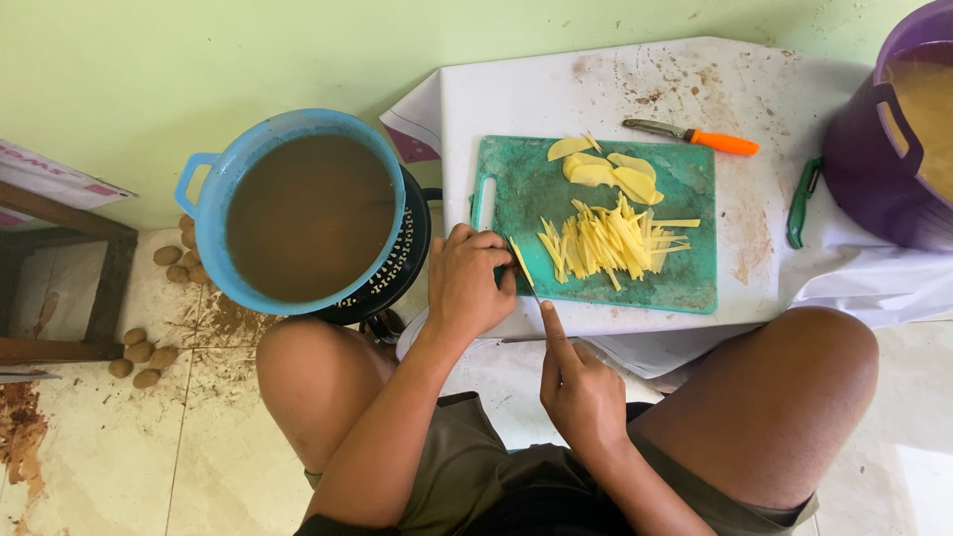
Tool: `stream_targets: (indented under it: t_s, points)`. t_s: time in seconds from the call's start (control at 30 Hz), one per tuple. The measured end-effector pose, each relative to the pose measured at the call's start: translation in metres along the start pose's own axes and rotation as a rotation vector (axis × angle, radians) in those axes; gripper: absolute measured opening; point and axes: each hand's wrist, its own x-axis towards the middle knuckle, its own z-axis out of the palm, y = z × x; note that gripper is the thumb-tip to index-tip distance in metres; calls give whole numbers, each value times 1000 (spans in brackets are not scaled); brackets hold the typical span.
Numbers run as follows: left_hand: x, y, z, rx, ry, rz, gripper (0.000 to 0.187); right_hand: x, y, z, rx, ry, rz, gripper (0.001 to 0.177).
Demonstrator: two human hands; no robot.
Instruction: Slicing peeled potatoes into thin julienne strips using a kitchen knife on a cutting board.
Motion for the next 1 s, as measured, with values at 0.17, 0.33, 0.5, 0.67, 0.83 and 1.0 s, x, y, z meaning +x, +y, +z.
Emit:
stream_targets:
  t_s: [0.17, 0.33, 0.5, 0.67, 0.83, 1.0]
  points:
    - [-4, 0, 1, -24, 55, 11, 11, -9, 5, -18, 50, -17, 62, 58]
    - [2, 6, 5, -43, 74, 29, 5, -6, 22, -26, 62, 84, 109, 55]
    - [12, 20, 7, -178, 168, 74, 9, 7, 29, -27, 38, 297, 86, 45]
    - [11, 33, 5, -209, 249, 195, 9, 6, 37, -21, -72, 319, 100, 41]
    - [7, 49, 3, -214, 270, 298, 16, 6, 38, -21, -54, 319, 111, 40]
    - [5, 52, 6, -195, 242, 315, 26, 4, 39, -21, -41, 315, 133, 39]
